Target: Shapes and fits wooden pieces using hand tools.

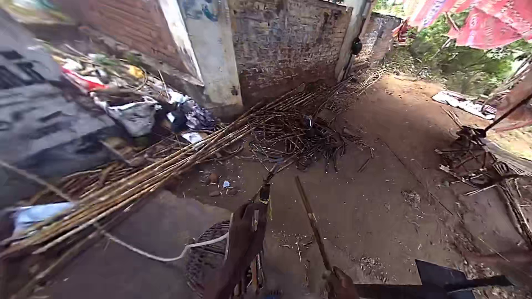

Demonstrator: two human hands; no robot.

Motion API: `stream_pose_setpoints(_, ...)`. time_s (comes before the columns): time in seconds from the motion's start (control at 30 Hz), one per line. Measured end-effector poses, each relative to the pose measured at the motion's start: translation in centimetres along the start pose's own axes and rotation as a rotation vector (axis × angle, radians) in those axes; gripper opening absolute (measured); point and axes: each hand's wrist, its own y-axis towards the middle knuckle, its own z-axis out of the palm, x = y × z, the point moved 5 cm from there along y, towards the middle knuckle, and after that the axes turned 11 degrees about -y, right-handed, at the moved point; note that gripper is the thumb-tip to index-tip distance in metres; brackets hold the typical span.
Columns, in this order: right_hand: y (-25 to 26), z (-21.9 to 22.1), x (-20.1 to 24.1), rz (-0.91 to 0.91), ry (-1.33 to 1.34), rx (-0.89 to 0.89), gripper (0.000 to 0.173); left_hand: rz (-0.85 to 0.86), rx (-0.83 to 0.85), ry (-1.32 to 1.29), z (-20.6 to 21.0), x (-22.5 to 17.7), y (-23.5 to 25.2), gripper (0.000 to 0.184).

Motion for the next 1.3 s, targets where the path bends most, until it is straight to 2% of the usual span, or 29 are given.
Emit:
stream_pose_setpoints(0.07,4.1,1.4,4.0,-0.044,0.137,-0.009,0.032,-0.224,0.059,-0.135,1.2,3.2,-0.9,0.032)
stream_pose_setpoints(0.13,8.7,1.4,7.8,-0.078,0.095,-0.054,0.031,-0.413,0.217,-0.279,3.7,4.5,-2.4,0.035)
stream_pose_setpoints(0.23,13.6,1.3,11.6,-0.096,-0.032,-0.100,0.043,-0.616,0.380,-0.462,7.3,4.5,-4.3,0.038)
stream_pose_setpoints(0.33,16.4,0.7,14.1,-0.158,-0.157,-0.122,0.049,-0.728,0.348,-0.706,9.9,3.5,-2.8,0.035)
stream_pose_setpoints(0.43,17.2,0.4,14.9,-0.272,-0.275,-0.117,0.055,-0.781,0.278,-0.942,12.5,1.8,0.6,0.037)
stream_pose_setpoints(0.57,16.5,0.4,14.2,-0.408,-0.336,-0.124,0.076,-0.758,0.137,-1.207,15.7,0.4,4.8,0.030)
stream_pose_setpoints(0.63,15.9,-0.2,13.1,-0.320,-0.232,-0.093,0.078,-0.756,0.110,-1.229,16.7,0.1,5.3,0.023)
stream_pose_setpoints(0.7,15.0,-0.8,11.8,-0.094,-0.014,-0.026,0.058,-0.739,0.117,-1.249,17.3,0.1,5.4,0.020)
stream_pose_setpoints(0.73,14.7,-0.6,11.3,0.010,0.099,0.054,0.044,-0.729,0.132,-1.268,17.4,0.2,5.5,0.021)
stream_pose_setpoints(0.77,14.6,-0.3,11.0,0.062,0.214,0.137,0.039,-0.717,0.146,-1.294,17.5,0.4,5.5,0.023)
stream_pose_setpoints(0.83,15.0,0.0,11.4,0.048,0.359,0.229,0.046,-0.730,0.159,-1.371,17.4,0.6,5.7,0.032)
stream_pose_setpoints(0.87,15.5,0.1,11.8,0.017,0.370,0.212,0.047,-0.765,0.147,-1.395,17.1,0.8,5.8,0.035)
stream_pose_setpoints(0.93,16.4,0.3,12.7,-0.049,0.355,0.116,0.045,-0.858,0.111,-1.365,16.2,1.5,5.6,0.037)
stream_pose_setpoints(1.03,17.9,0.2,14.3,-0.140,0.230,-0.024,0.039,-0.987,0.078,-1.249,15.0,4.1,3.7,0.027)
stream_pose_setpoints(1.2,20.7,0.3,15.7,-0.234,0.036,-0.138,0.028,-1.153,0.099,-1.026,12.8,10.2,-4.2,0.031)
stream_pose_setpoints(1.3,21.5,0.4,16.1,-0.279,-0.027,-0.190,0.032,-1.297,0.051,-0.910,10.7,12.2,-9.3,0.032)
